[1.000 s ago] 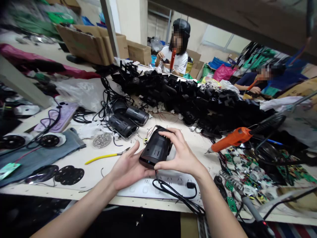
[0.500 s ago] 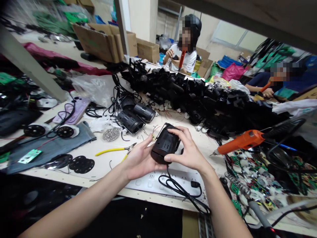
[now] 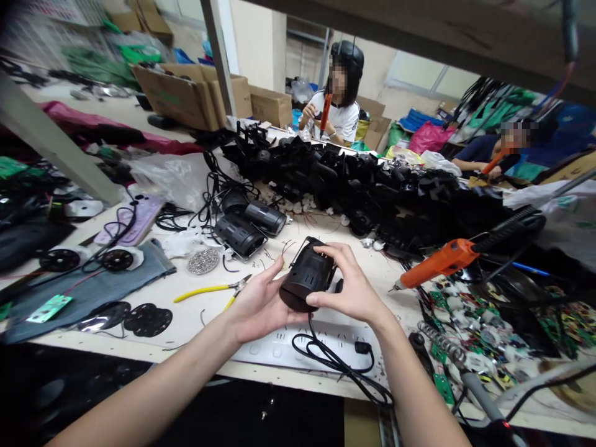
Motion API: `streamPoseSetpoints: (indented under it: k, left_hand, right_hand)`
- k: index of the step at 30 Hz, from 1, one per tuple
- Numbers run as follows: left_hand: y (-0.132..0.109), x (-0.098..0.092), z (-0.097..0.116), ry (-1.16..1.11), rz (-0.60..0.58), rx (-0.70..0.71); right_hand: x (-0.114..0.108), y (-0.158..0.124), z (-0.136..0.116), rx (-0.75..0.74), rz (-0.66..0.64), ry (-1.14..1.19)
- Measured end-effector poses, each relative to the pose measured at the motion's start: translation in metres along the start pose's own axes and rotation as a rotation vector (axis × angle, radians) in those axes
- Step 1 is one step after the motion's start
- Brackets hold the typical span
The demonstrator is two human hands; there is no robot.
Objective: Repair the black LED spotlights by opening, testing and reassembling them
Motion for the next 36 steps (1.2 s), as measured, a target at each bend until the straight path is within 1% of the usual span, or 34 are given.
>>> streamPoseSetpoints:
  k: [6, 12, 20, 31, 36]
  left_hand:
    - [0.001, 0.001, -0.001, 0.016, 0.007, -0.014]
    - [0.002, 0.001, -0.002, 0.031, 0.002, 0.004]
    - [0.001, 0.001, -0.001, 0.049, 0.034, 0.018]
    - [-0.003, 0.004, -0.001, 0.071, 0.139, 0.098]
    - [-0.001, 0.0, -0.002, 0.047, 0.13, 0.115]
  right_hand:
    - [0.0, 0.0, 0.002, 0.001, 0.008, -0.027]
    - [0.001, -0.002, 0.0, 0.01, 0.002, -0.069]
    - [0.007, -0.005, 0.001, 0.038, 0.015, -0.061]
    - [0.013, -0.005, 0.007, 0.034, 0.011, -0.04]
    - [0.015, -0.004, 0.004, 0.007, 0.015, -0.042]
Point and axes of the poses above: each hand's wrist, its own y-axis towards the middle knuckle, its own x-axis out of the palm, z = x × y, the point moved 3 cm from there along y, towards the middle knuckle
